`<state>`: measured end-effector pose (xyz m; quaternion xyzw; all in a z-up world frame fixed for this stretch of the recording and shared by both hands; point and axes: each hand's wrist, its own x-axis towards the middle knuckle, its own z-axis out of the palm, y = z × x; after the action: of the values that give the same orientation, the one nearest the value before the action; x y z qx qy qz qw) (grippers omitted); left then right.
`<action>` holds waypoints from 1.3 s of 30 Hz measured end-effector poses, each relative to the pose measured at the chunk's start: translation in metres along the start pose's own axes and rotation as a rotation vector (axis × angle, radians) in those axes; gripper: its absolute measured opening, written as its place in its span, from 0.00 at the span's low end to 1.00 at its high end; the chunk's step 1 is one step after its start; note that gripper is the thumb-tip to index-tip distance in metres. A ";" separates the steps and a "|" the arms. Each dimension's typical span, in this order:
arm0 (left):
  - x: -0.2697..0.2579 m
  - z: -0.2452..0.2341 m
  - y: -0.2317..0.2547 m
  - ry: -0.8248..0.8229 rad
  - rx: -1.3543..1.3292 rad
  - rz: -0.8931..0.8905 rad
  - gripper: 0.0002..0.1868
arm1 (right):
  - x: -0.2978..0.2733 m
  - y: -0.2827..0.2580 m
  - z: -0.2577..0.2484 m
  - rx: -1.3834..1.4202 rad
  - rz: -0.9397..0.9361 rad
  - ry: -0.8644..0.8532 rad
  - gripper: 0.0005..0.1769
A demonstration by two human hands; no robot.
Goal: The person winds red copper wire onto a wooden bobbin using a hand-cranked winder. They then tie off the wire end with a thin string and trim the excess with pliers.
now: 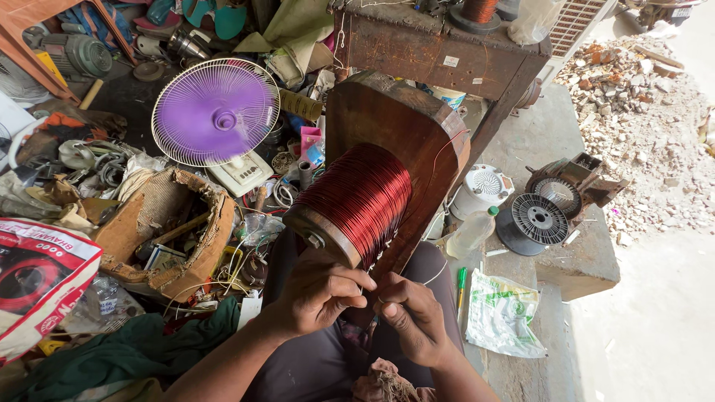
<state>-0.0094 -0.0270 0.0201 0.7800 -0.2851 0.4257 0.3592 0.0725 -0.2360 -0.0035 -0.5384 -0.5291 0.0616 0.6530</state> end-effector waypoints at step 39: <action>-0.017 -0.003 -0.009 0.182 0.099 -0.375 0.12 | -0.199 0.110 -0.120 -1.118 0.626 0.830 0.16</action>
<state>-0.0116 -0.0171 0.0038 0.7944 -0.0802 0.4337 0.4176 0.1307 -0.3967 -0.1953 -0.8928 -0.0156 -0.2407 0.3805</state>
